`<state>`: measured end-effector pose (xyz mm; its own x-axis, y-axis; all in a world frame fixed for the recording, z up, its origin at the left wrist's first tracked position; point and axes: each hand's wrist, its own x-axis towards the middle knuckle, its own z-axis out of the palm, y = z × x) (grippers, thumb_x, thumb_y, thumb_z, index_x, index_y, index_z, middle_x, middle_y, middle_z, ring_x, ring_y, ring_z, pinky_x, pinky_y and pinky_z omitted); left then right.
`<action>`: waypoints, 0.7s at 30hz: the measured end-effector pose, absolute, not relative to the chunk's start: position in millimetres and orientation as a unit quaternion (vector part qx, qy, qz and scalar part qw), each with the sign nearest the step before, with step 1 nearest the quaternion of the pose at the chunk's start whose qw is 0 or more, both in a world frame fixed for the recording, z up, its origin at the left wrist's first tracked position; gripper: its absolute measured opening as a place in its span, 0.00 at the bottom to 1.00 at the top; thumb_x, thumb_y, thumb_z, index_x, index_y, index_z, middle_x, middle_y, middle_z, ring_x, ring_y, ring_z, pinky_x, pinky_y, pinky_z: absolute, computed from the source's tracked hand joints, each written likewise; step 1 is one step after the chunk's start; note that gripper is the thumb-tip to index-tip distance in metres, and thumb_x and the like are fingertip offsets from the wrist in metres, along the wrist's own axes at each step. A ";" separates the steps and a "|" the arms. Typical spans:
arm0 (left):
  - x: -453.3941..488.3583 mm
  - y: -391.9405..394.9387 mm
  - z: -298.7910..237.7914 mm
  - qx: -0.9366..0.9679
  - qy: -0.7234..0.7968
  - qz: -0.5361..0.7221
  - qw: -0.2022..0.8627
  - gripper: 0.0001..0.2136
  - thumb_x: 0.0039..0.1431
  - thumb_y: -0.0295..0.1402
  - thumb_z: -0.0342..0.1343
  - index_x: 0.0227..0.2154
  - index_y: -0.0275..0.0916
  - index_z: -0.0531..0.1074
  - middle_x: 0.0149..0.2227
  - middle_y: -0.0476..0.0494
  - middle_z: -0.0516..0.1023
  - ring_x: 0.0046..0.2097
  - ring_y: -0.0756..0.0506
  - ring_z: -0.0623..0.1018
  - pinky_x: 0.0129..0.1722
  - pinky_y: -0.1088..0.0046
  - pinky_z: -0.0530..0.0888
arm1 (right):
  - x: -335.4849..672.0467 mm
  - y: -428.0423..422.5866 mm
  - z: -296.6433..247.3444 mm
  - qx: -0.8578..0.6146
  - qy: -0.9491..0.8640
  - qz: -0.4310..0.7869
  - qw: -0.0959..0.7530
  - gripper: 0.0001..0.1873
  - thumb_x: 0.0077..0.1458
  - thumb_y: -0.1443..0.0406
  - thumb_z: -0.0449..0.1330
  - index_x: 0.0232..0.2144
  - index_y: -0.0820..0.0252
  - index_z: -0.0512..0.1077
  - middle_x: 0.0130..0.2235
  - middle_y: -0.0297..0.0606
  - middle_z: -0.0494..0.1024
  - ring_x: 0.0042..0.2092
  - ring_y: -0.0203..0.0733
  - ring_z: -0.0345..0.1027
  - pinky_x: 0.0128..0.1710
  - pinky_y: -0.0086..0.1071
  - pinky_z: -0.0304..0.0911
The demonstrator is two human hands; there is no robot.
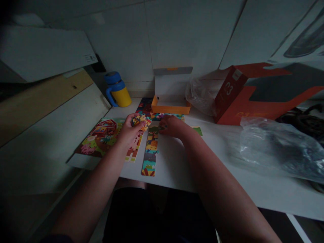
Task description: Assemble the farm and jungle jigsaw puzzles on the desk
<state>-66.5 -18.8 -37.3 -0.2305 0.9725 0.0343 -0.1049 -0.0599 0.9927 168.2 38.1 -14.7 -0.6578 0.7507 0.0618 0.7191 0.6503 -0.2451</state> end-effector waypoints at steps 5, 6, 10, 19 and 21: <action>-66.2 -20.2 -36.0 0.422 0.520 0.586 0.457 0.34 0.44 0.42 0.78 0.54 0.45 0.70 0.48 0.44 0.81 0.40 0.44 0.84 0.31 0.73 0.81 | 168.6 38.7 -16.5 -0.384 -0.912 0.119 0.086 0.19 0.61 0.55 0.69 0.51 0.56 0.83 0.55 0.48 0.81 0.54 0.54 0.76 0.56 0.39 0.67; -65.8 -20.4 -35.5 0.420 0.520 0.587 0.457 0.34 0.44 0.42 0.78 0.54 0.45 0.70 0.48 0.44 0.81 0.40 0.44 0.84 0.31 0.73 0.81 | 168.5 38.8 -16.8 -0.381 -0.913 0.122 0.086 0.19 0.61 0.55 0.69 0.50 0.57 0.83 0.55 0.48 0.81 0.54 0.54 0.76 0.56 0.39 0.67; -65.7 -19.6 -35.9 0.419 0.518 0.590 0.456 0.35 0.42 0.42 0.79 0.53 0.45 0.71 0.47 0.45 0.81 0.40 0.44 0.84 0.32 0.74 0.81 | 168.2 38.5 -16.9 -0.387 -0.909 0.128 0.093 0.19 0.60 0.56 0.69 0.51 0.56 0.83 0.55 0.47 0.81 0.54 0.53 0.75 0.56 0.38 0.67; -67.4 -17.2 -40.6 0.421 0.502 0.601 0.458 0.33 0.44 0.42 0.78 0.53 0.45 0.71 0.46 0.45 0.80 0.40 0.45 0.84 0.31 0.75 0.81 | 173.0 40.4 -16.1 -0.381 -0.908 0.149 0.087 0.16 0.58 0.59 0.69 0.49 0.53 0.83 0.53 0.44 0.82 0.51 0.52 0.76 0.53 0.40 0.69; -66.9 -17.5 -39.7 0.419 0.502 0.601 0.459 0.33 0.43 0.42 0.78 0.52 0.46 0.71 0.46 0.46 0.80 0.40 0.45 0.84 0.31 0.74 0.81 | 173.0 40.4 -16.2 -0.374 -0.911 0.148 0.092 0.15 0.59 0.59 0.69 0.48 0.53 0.83 0.53 0.43 0.82 0.51 0.51 0.76 0.53 0.39 0.68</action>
